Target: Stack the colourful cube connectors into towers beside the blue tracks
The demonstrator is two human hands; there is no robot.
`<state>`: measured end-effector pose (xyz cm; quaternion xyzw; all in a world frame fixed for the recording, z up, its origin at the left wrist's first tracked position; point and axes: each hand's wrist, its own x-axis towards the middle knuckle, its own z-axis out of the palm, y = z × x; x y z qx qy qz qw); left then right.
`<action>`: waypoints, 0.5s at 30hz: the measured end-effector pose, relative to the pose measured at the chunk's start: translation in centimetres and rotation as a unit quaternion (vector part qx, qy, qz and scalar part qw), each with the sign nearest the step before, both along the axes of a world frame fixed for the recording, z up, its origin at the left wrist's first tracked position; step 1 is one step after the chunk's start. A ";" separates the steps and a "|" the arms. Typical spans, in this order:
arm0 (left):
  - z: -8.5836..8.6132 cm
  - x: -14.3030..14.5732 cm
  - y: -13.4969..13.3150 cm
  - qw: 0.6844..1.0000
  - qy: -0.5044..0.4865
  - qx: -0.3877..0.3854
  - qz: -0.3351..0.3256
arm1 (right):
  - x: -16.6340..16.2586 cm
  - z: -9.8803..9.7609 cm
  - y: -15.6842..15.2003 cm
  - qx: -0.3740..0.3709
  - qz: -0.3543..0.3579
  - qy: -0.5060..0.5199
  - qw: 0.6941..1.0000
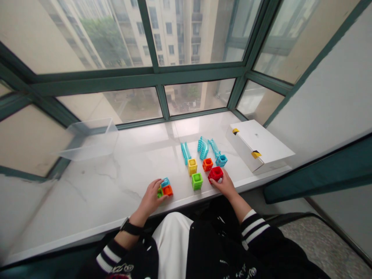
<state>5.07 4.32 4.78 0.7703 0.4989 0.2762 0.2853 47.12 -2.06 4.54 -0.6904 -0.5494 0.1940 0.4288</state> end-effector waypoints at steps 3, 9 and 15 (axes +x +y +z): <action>-0.2 -0.1 0.0 1.000 -0.002 0.002 -0.003 | -0.3 0.0 -0.1 0.010 -0.004 -0.013 1.000; -0.3 -0.1 0.0 1.000 0.004 0.005 -0.005 | -0.2 -0.3 -0.1 0.007 -0.005 -0.018 1.000; -0.1 0.0 -0.1 0.999 0.028 0.023 -0.005 | 0.2 -1.4 -0.1 -0.006 0.017 0.014 1.000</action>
